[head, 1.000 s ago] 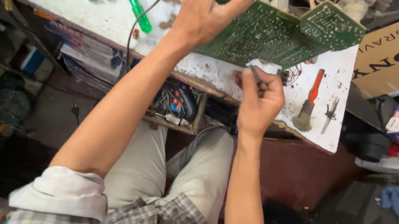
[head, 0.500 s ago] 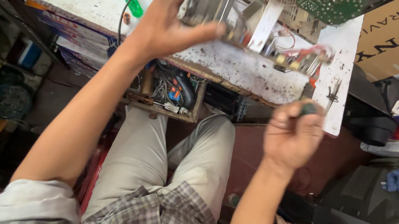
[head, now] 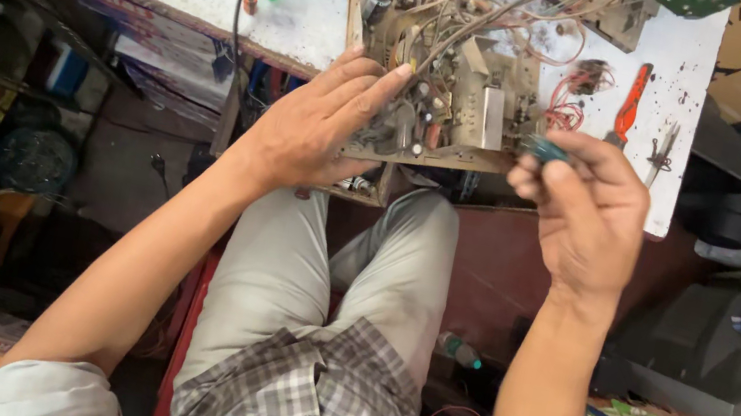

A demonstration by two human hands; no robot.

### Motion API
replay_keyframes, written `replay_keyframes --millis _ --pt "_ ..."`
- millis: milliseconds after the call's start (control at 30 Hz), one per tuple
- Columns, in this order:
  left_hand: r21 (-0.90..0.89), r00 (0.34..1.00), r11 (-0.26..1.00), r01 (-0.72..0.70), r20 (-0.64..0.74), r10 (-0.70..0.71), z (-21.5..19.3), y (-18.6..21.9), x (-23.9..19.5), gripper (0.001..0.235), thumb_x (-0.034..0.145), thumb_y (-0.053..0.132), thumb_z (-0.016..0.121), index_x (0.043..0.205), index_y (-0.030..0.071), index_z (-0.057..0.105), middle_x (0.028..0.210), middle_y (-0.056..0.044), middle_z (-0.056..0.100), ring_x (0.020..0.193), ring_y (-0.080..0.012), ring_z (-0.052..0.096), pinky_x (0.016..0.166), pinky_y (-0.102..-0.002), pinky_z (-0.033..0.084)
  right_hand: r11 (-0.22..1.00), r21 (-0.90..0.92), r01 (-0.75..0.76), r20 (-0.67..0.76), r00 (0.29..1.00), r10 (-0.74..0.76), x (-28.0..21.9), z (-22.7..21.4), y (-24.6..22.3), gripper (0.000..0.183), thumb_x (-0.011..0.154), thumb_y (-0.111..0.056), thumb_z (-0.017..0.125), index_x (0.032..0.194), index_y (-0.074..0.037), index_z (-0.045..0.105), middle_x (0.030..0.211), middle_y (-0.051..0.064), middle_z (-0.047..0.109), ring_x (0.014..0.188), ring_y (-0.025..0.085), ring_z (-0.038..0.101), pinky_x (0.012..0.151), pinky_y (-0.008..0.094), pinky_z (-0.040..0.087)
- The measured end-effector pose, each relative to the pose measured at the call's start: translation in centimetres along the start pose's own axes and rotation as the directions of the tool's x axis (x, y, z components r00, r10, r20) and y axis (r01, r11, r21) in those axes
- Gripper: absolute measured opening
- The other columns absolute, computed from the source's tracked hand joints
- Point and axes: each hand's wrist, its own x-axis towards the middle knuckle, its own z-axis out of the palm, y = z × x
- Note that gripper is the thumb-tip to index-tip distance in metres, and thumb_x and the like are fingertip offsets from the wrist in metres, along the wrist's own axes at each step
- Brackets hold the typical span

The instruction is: The person sits on the floor and works on a circuit board and an open electronics chassis. They insert and remove small cylindrical components, use a soldering iron on the board, and handle wires and other parts within the chassis.

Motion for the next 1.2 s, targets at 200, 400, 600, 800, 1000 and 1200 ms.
replay_keyframes --millis 200,400,600,800,1000,1200 --pt "-0.049 0.999 0.998 0.041 0.007 -0.04 0.4 0.1 -0.3 0.103 0.068 0.016 0.089 0.153 -0.007 0.035 0.132 -0.019 0.056 0.131 -0.039 0.051 0.124 -0.053 0.034 0.894 -0.439 0.093 0.09 0.994 -0.059 3.6 2.2 -0.5 0.03 0.099 0.01 0.063 0.129 0.006 0.058 0.108 0.012 0.07 0.096 0.013 0.07 0.088 0.026 0.059" --pt "-0.054 0.996 0.995 0.088 -0.008 -0.088 1.8 0.5 -0.9 0.081 0.076 0.014 0.082 0.144 -0.009 0.044 0.126 -0.022 0.056 0.13 -0.0428 0.05 0.123 -0.058 0.034 0.684 -0.725 0.077 0.052 0.997 -0.056 4.7 4.0 -0.3 0.022 0.094 0.004 0.076 0.116 0.002 0.071 0.101 0.009 0.073 0.09 0.01 0.07 0.08 0.024 0.058" --pt "-0.032 0.993 0.995 0.096 -0.069 -0.098 3.2 0.6 -1.6 0.061 0.09 0.007 0.074 0.143 -0.005 0.048 0.125 -0.019 0.058 0.132 -0.0386 0.052 0.122 -0.057 0.038 0.23 -0.918 0.324 0.275 0.936 -0.221 5.0 5.8 0.2 0.022 0.092 -0.002 0.081 0.112 -0.003 0.072 0.103 0.012 0.073 0.089 0.021 0.072 0.079 0.031 0.057" --pt "-0.06 0.99 0.993 0.099 -0.099 -0.105 3.6 0.1 -2.1 0.055 0.094 0.004 0.07 0.145 0.0 0.05 0.123 -0.016 0.059 0.134 -0.0358 0.053 0.123 -0.056 0.039 0.047 -0.906 0.421 0.417 0.906 -0.076 7.4 6.5 0.4 0.025 0.091 -0.004 0.084 0.112 0.0 0.073 0.109 0.014 0.067 0.102 0.032 0.063 0.091 0.042 0.052" --pt "-0.06 0.989 0.992 0.114 -0.085 -0.119 3.3 0.1 -1.4 0.057 0.091 0.006 0.07 0.144 0.001 0.05 0.119 -0.015 0.058 0.133 -0.0356 0.053 0.123 -0.054 0.038 -0.262 -0.704 0.66 0.676 0.736 0.037 9.5 6.8 -0.4 0.03 0.09 -0.009 0.081 0.118 -0.002 0.075 0.126 0.022 0.063 0.127 0.041 0.054 0.106 0.049 0.047" --pt "-0.125 0.985 0.978 0.168 0.065 -0.161 -0.1 -0.6 0.7 0.082 0.073 0.03 0.085 0.141 0.001 0.05 0.126 -0.02 0.053 0.127 -0.0392 0.051 0.12 -0.052 0.036 -0.058 -0.763 0.644 0.643 0.765 0.036 9.4 5.7 -0.7 0.027 0.098 -0.005 0.079 0.121 0.002 0.068 0.13 0.018 0.068 0.118 0.036 0.066 0.101 0.044 0.055"
